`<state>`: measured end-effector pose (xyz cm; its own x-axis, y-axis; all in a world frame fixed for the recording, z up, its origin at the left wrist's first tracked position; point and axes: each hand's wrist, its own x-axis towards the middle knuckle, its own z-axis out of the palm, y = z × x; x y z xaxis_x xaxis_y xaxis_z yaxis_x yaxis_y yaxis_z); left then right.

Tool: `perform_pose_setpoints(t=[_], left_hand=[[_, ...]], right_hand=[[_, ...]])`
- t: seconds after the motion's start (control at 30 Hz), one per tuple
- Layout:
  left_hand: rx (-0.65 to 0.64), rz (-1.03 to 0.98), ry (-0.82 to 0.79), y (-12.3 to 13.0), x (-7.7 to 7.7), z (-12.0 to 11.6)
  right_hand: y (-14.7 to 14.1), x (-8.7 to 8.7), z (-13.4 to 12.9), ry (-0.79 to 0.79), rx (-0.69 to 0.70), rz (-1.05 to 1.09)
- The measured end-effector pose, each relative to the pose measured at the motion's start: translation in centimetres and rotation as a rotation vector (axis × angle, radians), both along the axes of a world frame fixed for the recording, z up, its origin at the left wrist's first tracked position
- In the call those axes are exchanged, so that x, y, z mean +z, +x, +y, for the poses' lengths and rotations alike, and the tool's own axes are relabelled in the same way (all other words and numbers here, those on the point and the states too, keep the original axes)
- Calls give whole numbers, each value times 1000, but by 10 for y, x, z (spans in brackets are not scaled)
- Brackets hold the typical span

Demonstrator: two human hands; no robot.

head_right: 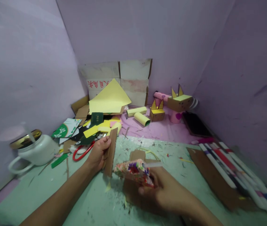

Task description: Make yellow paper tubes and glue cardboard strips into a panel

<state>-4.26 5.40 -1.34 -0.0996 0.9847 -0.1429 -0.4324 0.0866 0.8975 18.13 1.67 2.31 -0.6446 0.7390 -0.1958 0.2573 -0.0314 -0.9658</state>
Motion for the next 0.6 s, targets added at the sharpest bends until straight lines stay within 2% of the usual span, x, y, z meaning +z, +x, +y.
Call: perform_pose_setpoints(t=[0.2, 0.6], left_hand=[[-3, 13, 7, 1, 0, -1], [8, 25, -10, 0, -1, 1]], right_hand=[[-2, 0, 1, 96, -86, 11], [-1, -2, 1, 3, -26, 1]])
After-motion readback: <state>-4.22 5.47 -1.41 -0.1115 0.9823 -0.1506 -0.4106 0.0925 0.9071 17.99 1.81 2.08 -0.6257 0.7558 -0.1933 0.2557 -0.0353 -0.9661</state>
